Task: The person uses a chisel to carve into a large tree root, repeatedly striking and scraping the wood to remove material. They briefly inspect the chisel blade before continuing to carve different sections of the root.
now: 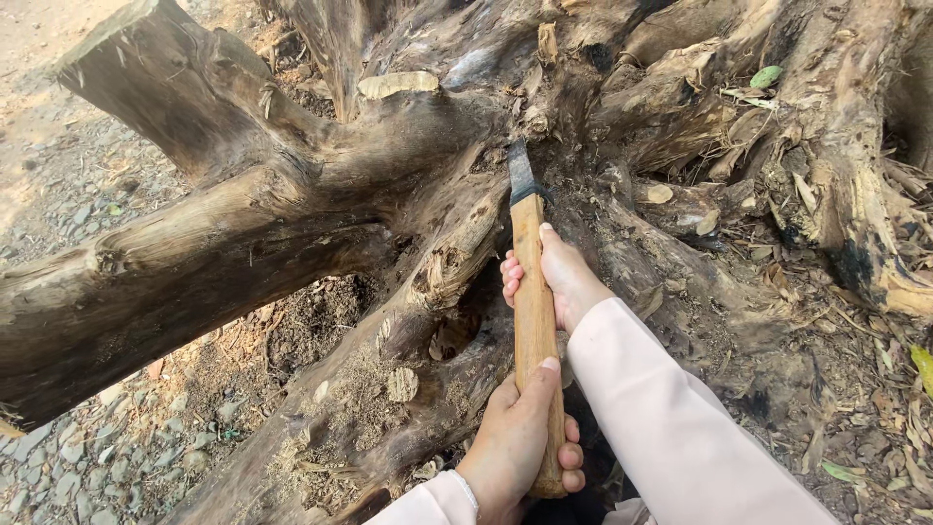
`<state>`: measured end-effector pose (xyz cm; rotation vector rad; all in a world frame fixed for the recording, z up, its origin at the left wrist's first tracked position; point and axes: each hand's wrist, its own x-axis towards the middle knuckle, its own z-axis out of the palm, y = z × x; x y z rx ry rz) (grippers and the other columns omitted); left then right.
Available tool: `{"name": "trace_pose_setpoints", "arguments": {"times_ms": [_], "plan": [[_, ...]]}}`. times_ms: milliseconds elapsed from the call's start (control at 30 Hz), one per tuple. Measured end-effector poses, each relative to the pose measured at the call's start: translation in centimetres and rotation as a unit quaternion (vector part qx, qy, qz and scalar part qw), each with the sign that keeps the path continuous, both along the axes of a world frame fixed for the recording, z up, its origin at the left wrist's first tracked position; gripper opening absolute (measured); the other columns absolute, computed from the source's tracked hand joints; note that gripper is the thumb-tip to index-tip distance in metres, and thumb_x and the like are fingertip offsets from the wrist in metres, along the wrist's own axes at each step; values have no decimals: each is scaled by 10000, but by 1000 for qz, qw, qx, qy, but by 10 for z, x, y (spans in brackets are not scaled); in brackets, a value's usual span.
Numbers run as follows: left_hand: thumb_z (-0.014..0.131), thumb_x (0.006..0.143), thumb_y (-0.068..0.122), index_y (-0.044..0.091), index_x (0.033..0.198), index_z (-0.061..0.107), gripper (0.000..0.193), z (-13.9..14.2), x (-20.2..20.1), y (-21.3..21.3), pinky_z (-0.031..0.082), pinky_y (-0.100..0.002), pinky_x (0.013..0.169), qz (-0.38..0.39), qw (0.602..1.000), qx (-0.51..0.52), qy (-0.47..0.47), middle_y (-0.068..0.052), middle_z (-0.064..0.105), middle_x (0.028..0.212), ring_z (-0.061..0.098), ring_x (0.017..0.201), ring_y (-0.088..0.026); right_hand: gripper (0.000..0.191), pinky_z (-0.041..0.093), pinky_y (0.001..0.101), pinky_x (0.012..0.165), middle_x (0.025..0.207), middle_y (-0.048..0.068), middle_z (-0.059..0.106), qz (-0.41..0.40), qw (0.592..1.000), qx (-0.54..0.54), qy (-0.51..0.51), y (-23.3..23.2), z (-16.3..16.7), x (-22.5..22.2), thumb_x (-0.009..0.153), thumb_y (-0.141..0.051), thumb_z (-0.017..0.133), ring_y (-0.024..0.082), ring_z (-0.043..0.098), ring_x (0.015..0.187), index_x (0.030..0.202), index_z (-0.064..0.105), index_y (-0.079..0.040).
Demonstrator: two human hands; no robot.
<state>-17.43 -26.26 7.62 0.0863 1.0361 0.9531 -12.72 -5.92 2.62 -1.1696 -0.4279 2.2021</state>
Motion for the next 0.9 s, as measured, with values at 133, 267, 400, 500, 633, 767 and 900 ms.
{"name": "trace_pose_setpoints", "arguments": {"times_ms": [133, 267, 400, 500, 633, 767, 900], "plan": [[507, 1037, 453, 177, 1215, 434, 337, 5, -5, 0, 439, -314, 412, -5, 1000, -13, 1, -83, 520, 744, 484, 487, -154, 617, 470, 278, 487, 718, 37, 513, -7, 1000, -12, 20, 4, -3, -4, 1051, -621, 321, 97, 487, 533, 957, 492, -36], [513, 1034, 456, 190, 1205, 442, 325, 16, -10, 1, 438, -303, 425, -9, 1000, -17, -5, -75, 519, 751, 482, 497, -145, 615, 460, 274, 486, 725, 34, 510, -15, 999, -20, 39, 3, -1, -6, 1045, -623, 339, 100, 486, 539, 964, 493, -33], [518, 1041, 442, 184, 1148, 440, 291, 33, -13, -2, 422, -284, 427, 14, 997, -19, -70, -68, 516, 754, 467, 499, -134, 553, 486, 267, 515, 777, 28, 543, -25, 979, -66, 189, -7, 5, -1, 1044, -566, 411, 88, 517, 572, 1033, 524, -25], [515, 1048, 471, 144, 1076, 430, 339, 46, -13, -8, 410, -269, 415, 22, 990, -12, -139, -69, 512, 745, 452, 487, -123, 484, 486, 260, 534, 811, 49, 541, -35, 971, -59, 229, -13, 12, 5, 1054, -487, 464, 103, 531, 605, 1052, 502, -4], [506, 1044, 474, 103, 1037, 441, 377, 60, -11, -12, 399, -263, 410, 34, 984, -6, -176, -72, 511, 732, 439, 481, -118, 455, 470, 260, 515, 799, 48, 515, -25, 980, -28, 195, -12, 23, 9, 1045, -465, 470, 95, 503, 587, 1003, 488, -12], [504, 1052, 495, 96, 1026, 442, 404, 65, -12, -10, 392, -256, 400, 44, 967, 3, -251, -62, 503, 721, 443, 481, -115, 454, 460, 260, 503, 792, 66, 509, -16, 988, -21, 153, -3, 34, 8, 1038, -458, 453, 99, 487, 579, 941, 465, -15], [495, 1065, 503, 80, 1039, 450, 426, 64, -13, -9, 389, -269, 422, 47, 956, 15, -289, -66, 494, 722, 436, 486, -127, 456, 459, 262, 502, 780, 64, 511, -11, 990, -24, 139, -1, 44, 6, 1038, -462, 440, 97, 483, 571, 929, 462, -20]]}}
